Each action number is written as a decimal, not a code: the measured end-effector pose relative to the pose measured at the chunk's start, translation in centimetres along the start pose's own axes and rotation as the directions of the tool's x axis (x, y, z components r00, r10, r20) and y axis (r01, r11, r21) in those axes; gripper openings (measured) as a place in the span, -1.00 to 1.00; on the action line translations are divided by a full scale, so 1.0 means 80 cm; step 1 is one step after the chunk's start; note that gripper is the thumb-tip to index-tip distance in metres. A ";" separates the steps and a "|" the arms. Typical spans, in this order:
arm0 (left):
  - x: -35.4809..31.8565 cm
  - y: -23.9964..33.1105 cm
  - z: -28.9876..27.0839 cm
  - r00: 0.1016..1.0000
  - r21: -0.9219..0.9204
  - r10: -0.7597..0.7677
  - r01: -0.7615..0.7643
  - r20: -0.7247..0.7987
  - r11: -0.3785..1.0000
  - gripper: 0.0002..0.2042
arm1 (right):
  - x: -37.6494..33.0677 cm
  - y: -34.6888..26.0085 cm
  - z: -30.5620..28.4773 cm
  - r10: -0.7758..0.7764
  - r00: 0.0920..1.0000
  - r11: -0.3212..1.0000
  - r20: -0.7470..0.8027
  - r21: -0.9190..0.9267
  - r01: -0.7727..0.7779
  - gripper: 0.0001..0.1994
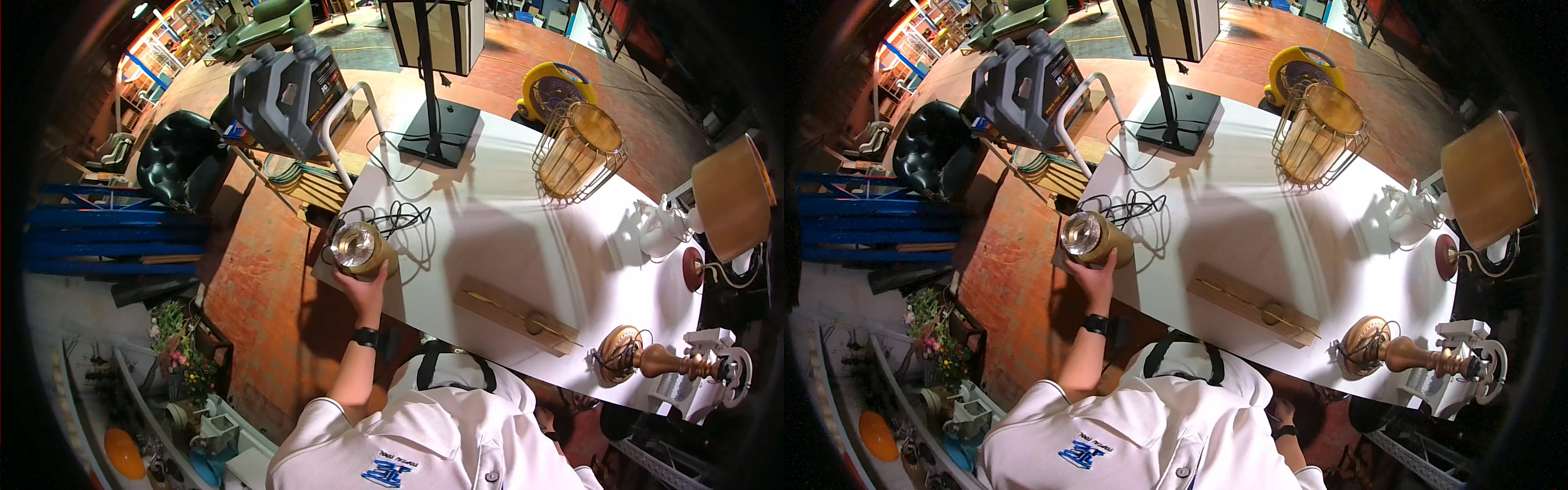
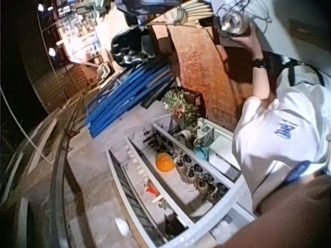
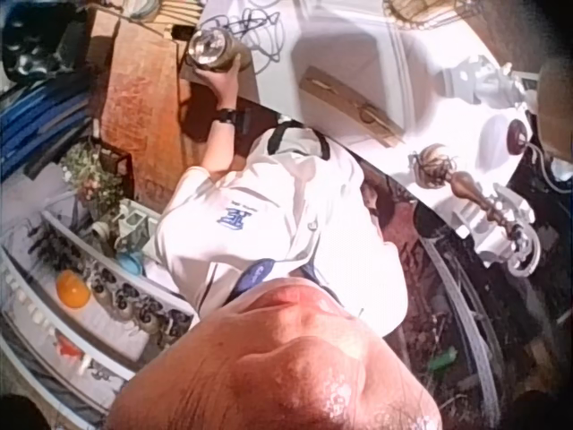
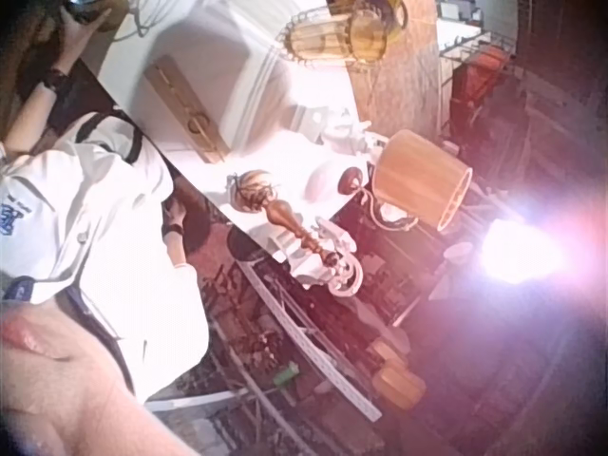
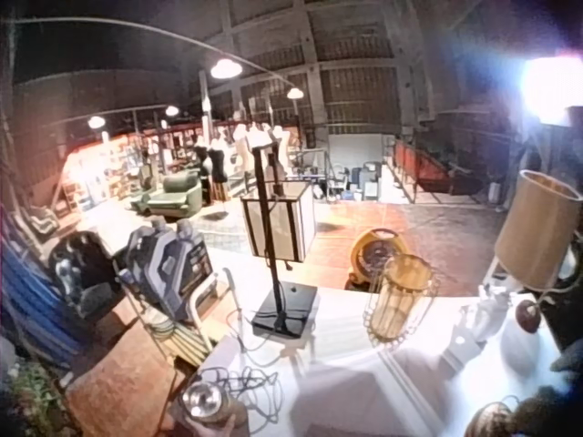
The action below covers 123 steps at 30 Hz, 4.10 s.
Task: Wiping down various lamps and light fixtures on a table with a cleaning cloth.
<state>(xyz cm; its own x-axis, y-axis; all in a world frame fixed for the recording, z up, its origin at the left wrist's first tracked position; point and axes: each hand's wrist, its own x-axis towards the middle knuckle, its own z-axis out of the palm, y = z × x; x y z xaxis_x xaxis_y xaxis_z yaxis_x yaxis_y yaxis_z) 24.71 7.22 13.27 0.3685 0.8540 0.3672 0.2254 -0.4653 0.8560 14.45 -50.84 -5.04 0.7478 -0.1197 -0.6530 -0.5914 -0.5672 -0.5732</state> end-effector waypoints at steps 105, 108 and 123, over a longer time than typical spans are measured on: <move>-0.082 0.035 0.094 0.336 0.047 -0.208 0.430 0.919 0.902 -0.79 | 0.048 -0.163 -0.157 -0.192 0.505 0.980 -0.842 -0.132 0.152 0.01; -0.080 0.031 0.095 0.323 0.027 -0.193 0.453 0.927 0.891 -0.79 | 0.052 -0.160 -0.158 -0.206 0.487 0.973 -0.849 -0.125 0.193 -0.09; -0.082 0.033 0.093 0.363 -0.022 -0.111 0.343 0.925 0.939 -0.81 | 0.035 -0.191 -0.167 -0.019 0.610 0.999 -0.792 0.010 0.044 -0.11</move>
<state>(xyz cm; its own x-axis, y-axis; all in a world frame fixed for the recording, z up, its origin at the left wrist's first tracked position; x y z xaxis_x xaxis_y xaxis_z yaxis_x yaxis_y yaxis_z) 29.65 -1.34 10.44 0.9432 0.1467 -0.2982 0.3180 -0.1383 0.9379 29.60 -53.41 8.52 0.7063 -0.7079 0.0047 -0.5608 -0.5636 -0.6066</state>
